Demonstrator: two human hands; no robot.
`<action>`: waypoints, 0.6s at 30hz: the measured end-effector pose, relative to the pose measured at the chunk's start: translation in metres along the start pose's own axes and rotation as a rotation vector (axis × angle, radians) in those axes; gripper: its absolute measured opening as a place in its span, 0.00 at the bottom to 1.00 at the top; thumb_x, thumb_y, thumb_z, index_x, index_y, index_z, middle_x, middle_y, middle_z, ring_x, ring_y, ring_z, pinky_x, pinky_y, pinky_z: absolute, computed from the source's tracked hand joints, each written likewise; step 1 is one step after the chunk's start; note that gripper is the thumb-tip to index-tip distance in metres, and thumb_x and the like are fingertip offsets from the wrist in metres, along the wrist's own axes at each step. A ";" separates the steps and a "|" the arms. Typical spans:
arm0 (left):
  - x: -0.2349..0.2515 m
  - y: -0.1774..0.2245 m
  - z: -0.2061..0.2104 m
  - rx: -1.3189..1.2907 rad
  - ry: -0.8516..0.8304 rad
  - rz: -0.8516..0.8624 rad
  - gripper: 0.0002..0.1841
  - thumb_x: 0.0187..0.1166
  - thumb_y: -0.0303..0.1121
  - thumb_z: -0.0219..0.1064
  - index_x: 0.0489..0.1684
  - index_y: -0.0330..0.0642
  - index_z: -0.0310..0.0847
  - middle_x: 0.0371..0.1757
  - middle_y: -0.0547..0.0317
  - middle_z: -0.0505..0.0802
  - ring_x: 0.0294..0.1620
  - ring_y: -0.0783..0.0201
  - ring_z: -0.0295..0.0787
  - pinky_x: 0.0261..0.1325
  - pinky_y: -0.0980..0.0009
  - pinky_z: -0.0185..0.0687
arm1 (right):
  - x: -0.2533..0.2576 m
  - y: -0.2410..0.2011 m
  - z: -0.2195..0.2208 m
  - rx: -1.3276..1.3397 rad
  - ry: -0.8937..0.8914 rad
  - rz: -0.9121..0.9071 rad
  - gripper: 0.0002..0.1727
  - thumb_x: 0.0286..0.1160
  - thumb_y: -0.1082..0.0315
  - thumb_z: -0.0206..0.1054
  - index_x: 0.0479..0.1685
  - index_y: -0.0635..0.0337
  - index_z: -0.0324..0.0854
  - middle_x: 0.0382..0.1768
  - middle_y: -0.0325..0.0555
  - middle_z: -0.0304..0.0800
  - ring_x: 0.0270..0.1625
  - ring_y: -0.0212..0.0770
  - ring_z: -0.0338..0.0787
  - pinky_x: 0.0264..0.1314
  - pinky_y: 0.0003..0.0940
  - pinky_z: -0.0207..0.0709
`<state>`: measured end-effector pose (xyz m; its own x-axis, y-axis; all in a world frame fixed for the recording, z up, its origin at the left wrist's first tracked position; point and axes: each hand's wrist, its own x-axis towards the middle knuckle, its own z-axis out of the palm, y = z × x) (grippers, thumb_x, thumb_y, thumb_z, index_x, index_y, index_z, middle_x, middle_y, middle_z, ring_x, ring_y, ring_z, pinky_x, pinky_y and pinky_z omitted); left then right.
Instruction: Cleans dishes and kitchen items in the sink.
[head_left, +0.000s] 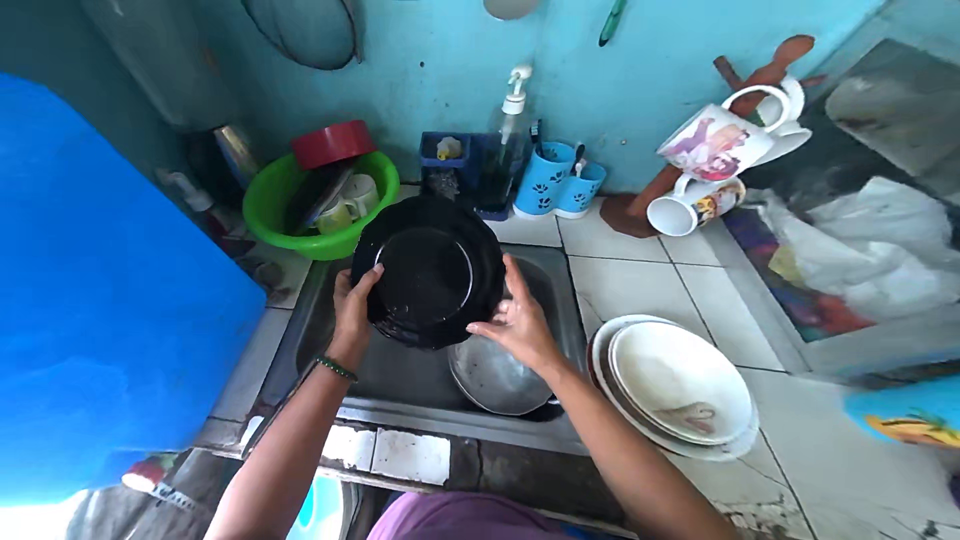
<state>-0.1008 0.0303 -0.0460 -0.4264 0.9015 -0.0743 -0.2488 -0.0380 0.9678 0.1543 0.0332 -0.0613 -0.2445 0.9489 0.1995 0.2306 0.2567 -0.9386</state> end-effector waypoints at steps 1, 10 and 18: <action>0.002 -0.002 -0.004 0.001 0.016 0.015 0.25 0.80 0.36 0.71 0.71 0.37 0.67 0.55 0.46 0.88 0.52 0.57 0.88 0.55 0.57 0.87 | -0.002 0.007 0.000 -0.079 -0.060 0.122 0.61 0.63 0.75 0.81 0.96 0.58 0.39 0.74 0.66 0.75 0.45 0.46 0.95 0.51 0.40 0.91; 0.001 -0.022 -0.025 0.018 0.121 0.035 0.25 0.77 0.29 0.72 0.70 0.33 0.68 0.54 0.45 0.86 0.50 0.59 0.87 0.53 0.60 0.87 | -0.008 0.058 0.006 -0.384 -0.272 0.753 0.17 0.94 0.64 0.52 0.57 0.71 0.81 0.39 0.50 0.84 0.35 0.37 0.83 0.39 0.31 0.77; -0.013 -0.018 0.014 0.050 -0.078 0.095 0.24 0.71 0.25 0.75 0.63 0.29 0.71 0.52 0.45 0.87 0.50 0.61 0.89 0.55 0.64 0.88 | 0.041 -0.088 -0.009 0.118 -0.063 0.068 0.15 0.85 0.83 0.52 0.64 0.78 0.78 0.51 0.59 0.91 0.48 0.42 0.95 0.59 0.38 0.89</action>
<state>-0.0790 0.0254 -0.0594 -0.3769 0.9256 0.0356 -0.1656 -0.1051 0.9806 0.1324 0.0516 0.0320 -0.2913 0.9491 0.1195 0.1372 0.1650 -0.9767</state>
